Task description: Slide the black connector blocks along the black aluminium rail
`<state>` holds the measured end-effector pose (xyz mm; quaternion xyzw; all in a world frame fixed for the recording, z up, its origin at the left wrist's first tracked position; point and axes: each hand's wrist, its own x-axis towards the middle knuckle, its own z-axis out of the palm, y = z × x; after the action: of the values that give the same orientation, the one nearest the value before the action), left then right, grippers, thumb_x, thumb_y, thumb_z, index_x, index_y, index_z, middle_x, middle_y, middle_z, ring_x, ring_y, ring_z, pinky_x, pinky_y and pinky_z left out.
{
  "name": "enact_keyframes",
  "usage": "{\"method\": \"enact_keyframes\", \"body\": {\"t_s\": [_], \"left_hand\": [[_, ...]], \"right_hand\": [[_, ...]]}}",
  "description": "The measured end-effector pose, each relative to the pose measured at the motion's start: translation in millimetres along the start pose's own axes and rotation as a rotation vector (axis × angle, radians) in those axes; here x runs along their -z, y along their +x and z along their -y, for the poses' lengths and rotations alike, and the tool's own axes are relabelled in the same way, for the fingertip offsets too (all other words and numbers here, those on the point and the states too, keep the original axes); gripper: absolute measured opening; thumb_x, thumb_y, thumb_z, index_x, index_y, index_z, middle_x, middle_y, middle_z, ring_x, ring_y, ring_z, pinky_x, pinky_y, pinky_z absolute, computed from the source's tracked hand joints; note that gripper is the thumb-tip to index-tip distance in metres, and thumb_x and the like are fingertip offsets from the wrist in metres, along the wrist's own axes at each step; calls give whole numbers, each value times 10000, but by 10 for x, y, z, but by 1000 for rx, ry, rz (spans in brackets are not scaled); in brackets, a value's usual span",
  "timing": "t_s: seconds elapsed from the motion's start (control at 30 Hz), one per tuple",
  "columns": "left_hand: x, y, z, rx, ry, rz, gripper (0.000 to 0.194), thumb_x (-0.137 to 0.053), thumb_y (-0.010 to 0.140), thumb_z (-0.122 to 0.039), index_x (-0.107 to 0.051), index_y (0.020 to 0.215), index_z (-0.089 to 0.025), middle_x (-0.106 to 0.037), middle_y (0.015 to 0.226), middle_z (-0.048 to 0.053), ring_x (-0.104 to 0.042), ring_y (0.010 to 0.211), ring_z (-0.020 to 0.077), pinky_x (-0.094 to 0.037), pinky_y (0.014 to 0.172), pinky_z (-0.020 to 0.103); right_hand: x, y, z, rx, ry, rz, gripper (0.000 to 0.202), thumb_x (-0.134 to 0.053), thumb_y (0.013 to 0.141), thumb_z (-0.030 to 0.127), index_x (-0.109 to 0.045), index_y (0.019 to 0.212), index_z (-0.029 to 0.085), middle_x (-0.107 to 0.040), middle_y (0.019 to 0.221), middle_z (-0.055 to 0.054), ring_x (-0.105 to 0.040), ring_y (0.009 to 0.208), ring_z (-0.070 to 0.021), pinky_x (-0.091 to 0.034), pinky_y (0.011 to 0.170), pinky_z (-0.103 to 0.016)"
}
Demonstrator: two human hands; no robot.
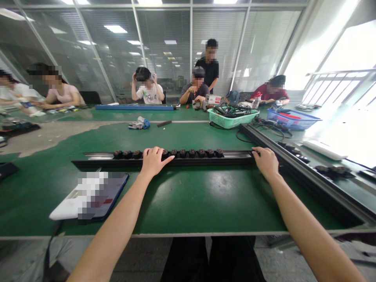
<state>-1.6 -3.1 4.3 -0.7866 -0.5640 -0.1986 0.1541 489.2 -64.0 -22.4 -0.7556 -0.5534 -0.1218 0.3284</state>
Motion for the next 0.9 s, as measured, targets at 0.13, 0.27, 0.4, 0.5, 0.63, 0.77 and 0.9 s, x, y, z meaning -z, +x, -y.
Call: {"method": "enact_keyframes", "body": {"t_s": [0.13, 0.27, 0.4, 0.5, 0.63, 0.77, 0.9], "left_hand": [[5, -2, -1, -1, -2, -2, 743, -320, 955, -780, -676, 1214, -181, -657, 1226, 166, -553, 1180, 345, -318, 1093, 484], [3, -5, 9, 1, -15, 1, 768, -321, 953, -782, -675, 1224, -157, -652, 1238, 180, -544, 1193, 357, -314, 1096, 494], [-5, -7, 20, 4, -21, 3, 755, -323, 951, -781, -673, 1245, -180, -648, 1247, 171, -541, 1201, 358, -312, 1095, 494], [-12, -7, 26, 2, -25, 0, 740, -319, 954, -779, -672, 1247, -198, -648, 1246, 164, -544, 1204, 354, -307, 1101, 493], [-19, -9, 35, 4, -31, 1, 740, -321, 953, -780, -676, 1237, -196, -648, 1245, 169, -545, 1203, 354, -302, 1106, 497], [-28, -8, 45, 2, -45, -1, 747, -328, 953, -777, -674, 1238, -180, -647, 1248, 175, -547, 1205, 354, -299, 1104, 495], [-13, -9, 49, -3, -36, -10, 756, -332, 950, -782, -673, 1241, -172, -653, 1237, 176, -554, 1190, 353, -304, 1095, 494]], "right_hand": [[7, 4, -11, -11, -8, 8, 397, -476, 953, 348, -759, 1194, 209, -680, 1073, -143, -572, 1039, -297, -471, 834, -405], [8, 9, -34, -21, -4, 10, 402, -483, 947, 351, -758, 1205, 211, -691, 1072, -137, -582, 1014, -286, -470, 837, -404], [8, 10, -49, -22, 0, 1, 398, -489, 940, 349, -765, 1191, 209, -696, 1037, -130, -587, 965, -274, -468, 831, -401], [14, 9, -54, -19, -2, -8, 397, -495, 931, 348, -767, 1187, 212, -699, 1034, -128, -585, 953, -272, -468, 825, -398], [25, 9, -54, -27, -2, -3, 399, -499, 932, 347, -767, 1195, 212, -700, 1044, -130, -589, 955, -273, -466, 821, -390], [33, 11, -50, -34, -4, 12, 397, -495, 947, 343, -762, 1208, 208, -699, 1062, -134, -596, 972, -275, -461, 836, -392], [45, 9, -36, -40, -6, 16, 401, -492, 952, 353, -757, 1218, 212, -698, 1078, -138, -595, 995, -285, -466, 840, -401]]}}
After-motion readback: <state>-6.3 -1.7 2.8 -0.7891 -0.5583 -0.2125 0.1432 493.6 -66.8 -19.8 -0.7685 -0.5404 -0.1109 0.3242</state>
